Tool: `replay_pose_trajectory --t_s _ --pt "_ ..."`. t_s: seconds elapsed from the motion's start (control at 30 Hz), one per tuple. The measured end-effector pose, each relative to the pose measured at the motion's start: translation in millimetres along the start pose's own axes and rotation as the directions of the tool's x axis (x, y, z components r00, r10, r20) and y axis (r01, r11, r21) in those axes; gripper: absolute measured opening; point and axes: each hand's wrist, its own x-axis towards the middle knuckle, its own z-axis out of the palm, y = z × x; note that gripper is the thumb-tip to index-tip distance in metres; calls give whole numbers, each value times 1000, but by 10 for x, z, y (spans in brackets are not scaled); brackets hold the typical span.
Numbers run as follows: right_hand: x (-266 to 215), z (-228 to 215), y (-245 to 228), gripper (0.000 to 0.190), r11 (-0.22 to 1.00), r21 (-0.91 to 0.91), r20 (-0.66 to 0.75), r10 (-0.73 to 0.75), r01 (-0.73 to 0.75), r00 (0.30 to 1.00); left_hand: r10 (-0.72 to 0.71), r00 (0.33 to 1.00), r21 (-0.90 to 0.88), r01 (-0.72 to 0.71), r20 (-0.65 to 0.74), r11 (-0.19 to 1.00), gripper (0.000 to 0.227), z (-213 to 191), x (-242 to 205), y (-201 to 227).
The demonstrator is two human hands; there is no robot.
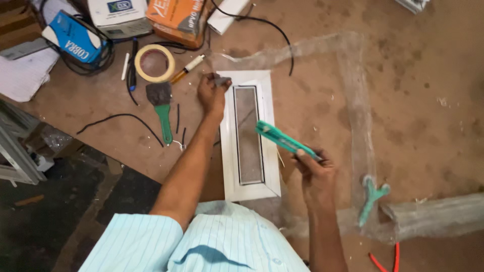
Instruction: The person uses a green spline roller to press a black spline into the groove of a white window frame, securing a mesh screen. They rotate the frame to work on different sides and use pliers to trim the excess spline. The person then uses the roller again to ensure the spline is fully seated.
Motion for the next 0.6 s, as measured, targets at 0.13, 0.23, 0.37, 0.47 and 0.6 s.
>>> replay_pose_trajectory --t_s 0.13,0.23,0.37,0.47,0.6 --pt "205 333 31 25 995 -84 181 -40 56 983 79 995 122 -86 64 989 25 -15 -58 81" --pt "356 253 -104 25 994 114 463 -54 1 885 49 995 216 -66 84 974 18 30 -136 230" --pt "412 79 -404 22 983 171 798 -98 -67 595 91 994 489 -112 67 865 20 70 -206 493" --pt "177 42 -379 27 992 33 730 59 -121 681 210 974 614 -218 85 759 21 93 -286 612" --pt "-166 182 -88 30 966 -54 609 232 -252 759 283 952 589 -297 118 752 12 154 -258 618"
